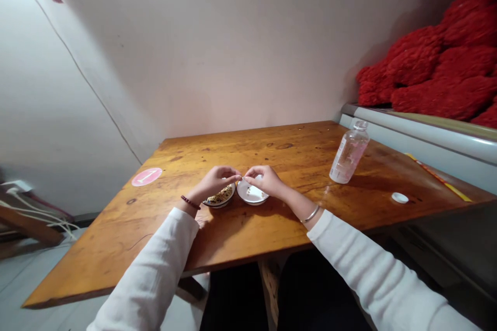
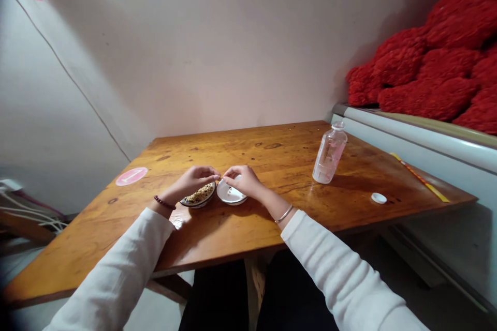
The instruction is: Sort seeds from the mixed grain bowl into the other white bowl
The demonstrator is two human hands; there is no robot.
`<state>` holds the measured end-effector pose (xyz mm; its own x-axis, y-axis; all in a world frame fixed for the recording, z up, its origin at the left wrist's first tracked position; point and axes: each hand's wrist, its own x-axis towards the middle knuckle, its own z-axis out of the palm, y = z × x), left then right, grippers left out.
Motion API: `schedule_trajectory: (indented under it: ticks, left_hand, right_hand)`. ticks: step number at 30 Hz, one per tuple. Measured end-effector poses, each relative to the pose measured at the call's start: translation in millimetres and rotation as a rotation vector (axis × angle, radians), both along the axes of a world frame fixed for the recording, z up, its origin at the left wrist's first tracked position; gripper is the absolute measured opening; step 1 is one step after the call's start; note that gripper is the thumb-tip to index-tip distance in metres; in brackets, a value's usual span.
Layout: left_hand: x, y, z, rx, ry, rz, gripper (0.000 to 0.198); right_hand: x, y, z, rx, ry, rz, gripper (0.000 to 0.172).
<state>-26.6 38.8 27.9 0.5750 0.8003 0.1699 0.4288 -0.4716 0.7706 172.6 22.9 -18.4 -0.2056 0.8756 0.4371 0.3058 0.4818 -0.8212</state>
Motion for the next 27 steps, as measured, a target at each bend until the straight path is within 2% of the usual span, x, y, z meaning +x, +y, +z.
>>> schedule_trajectory:
  ticks: [3,8,15,27]
  left_hand:
    - [2.4,0.8,-4.3,-0.084,-0.09,0.01,0.044]
    - [3.7,0.7,-5.4,-0.098,-0.129,0.012,0.045]
    - [5.1,1.0,-7.5,-0.08,-0.129,0.038,0.049]
    - [7.0,0.1,-10.3,-0.055,-0.058,0.042,0.051]
  right_hand:
    - [-1.0,-0.5,0.8,-0.007,0.035,0.014,0.018]
    - [-1.3,0.0,-0.2,-0.001,0.055,0.005,0.018]
    - [-2.7,-2.2,1.4,-0.005,0.067,0.022,0.018]
    - [-2.8,0.9,-0.9,-0.007,0.054,-0.03,0.016]
